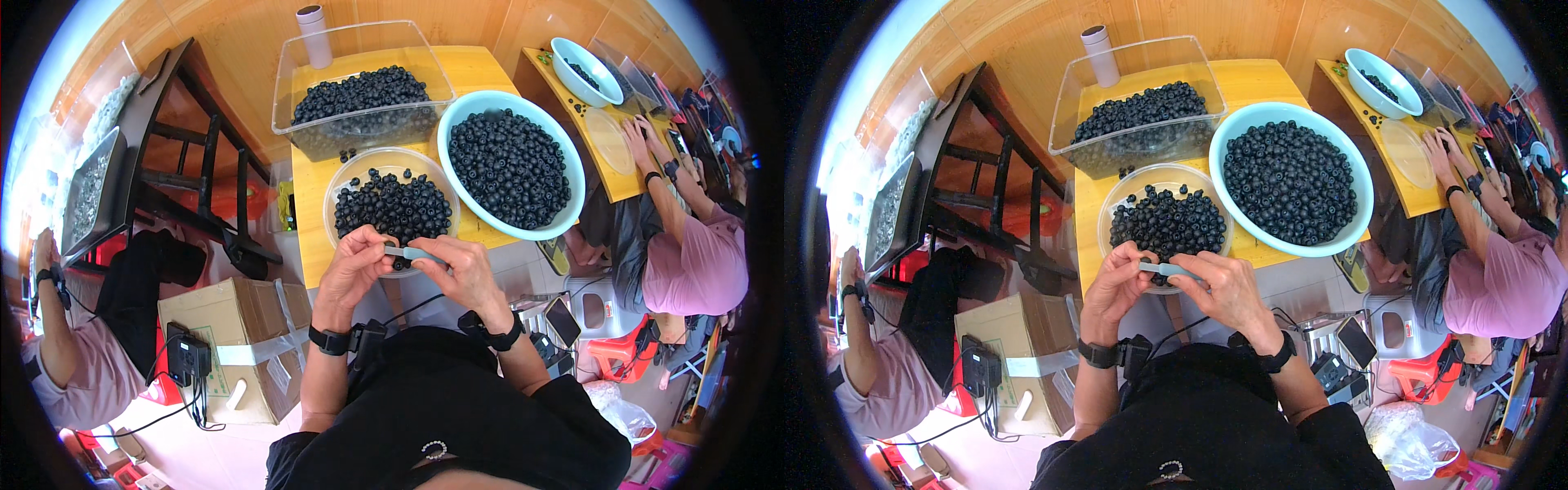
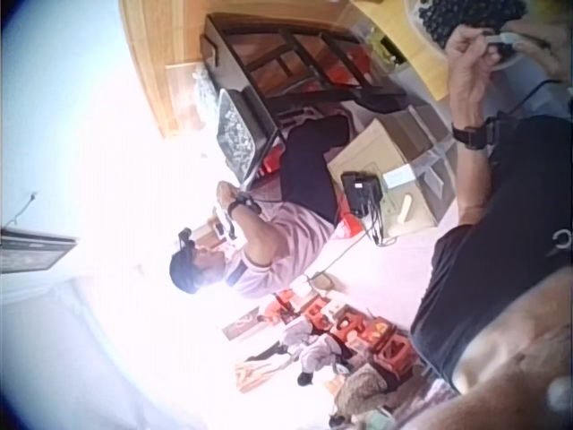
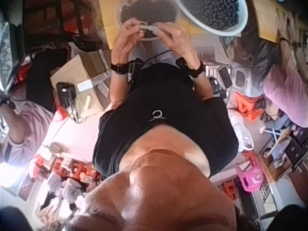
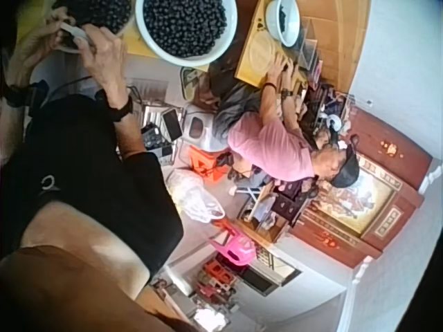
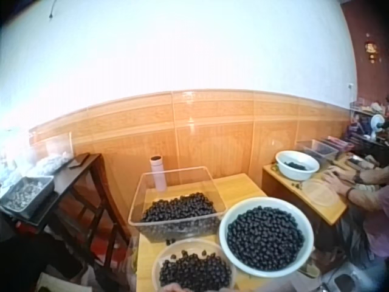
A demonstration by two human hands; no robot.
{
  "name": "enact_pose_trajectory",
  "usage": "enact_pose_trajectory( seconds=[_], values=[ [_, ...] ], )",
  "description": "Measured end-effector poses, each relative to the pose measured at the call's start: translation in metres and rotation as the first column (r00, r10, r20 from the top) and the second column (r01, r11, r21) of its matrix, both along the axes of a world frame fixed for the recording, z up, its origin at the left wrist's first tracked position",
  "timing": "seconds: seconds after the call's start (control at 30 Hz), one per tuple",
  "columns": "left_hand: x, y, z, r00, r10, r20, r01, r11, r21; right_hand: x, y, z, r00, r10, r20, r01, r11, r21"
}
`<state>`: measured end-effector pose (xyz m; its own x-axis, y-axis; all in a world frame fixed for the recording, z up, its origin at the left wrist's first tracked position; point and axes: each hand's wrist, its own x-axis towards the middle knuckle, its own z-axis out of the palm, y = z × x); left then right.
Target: Sorting and inspecting small black round components on a table using hands and a small stylus tool.
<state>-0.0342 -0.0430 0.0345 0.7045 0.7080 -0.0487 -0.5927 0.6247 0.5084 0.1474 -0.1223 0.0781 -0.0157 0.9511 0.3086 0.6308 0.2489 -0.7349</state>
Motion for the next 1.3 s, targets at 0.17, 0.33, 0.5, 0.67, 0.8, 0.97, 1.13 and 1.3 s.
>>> enact_pose_trajectory(
  seconds=[0.17,0.33,0.5,0.67,0.8,0.97,1.13,1.3],
  values=[
    [-0.005,-0.010,0.017,0.990,-0.129,0.056,0.124,0.988,0.093,0.013,0.010,-0.024,0.967,-0.253,0.034,0.252,0.966,0.052],
    [-0.006,-0.017,0.019,0.997,-0.079,0.001,0.079,0.996,0.041,0.015,0.004,-0.002,0.978,-0.132,-0.159,0.127,0.991,-0.036],
    [0.002,-0.018,0.015,0.992,-0.058,-0.114,0.057,0.998,-0.016,-0.005,-0.003,0.015,0.965,0.042,-0.258,-0.048,0.999,-0.016],
    [0.003,-0.022,0.007,0.982,-0.109,-0.153,0.115,0.993,0.027,-0.006,-0.007,0.013,0.983,0.107,-0.147,-0.110,0.994,-0.012],
    [0.011,-0.025,0.009,0.946,-0.082,-0.312,0.092,0.996,0.018,0.004,-0.009,0.013,0.996,0.052,-0.079,-0.055,0.998,-0.039],
    [0.000,-0.001,-0.002,0.808,0.173,-0.563,-0.058,0.975,0.216,0.065,0.010,0.027,0.917,-0.399,0.027,0.388,0.903,0.184],
    [-0.007,0.032,-0.026,0.487,0.580,-0.653,-0.145,0.791,0.595,0.087,0.005,0.027,0.805,-0.589,0.067,0.564,0.795,0.223],
    [0.007,0.044,-0.033,0.143,0.797,-0.587,0.221,0.553,0.804,0.080,-0.005,-0.001,0.798,-0.592,0.113,0.571,0.802,0.172]
  ],
)
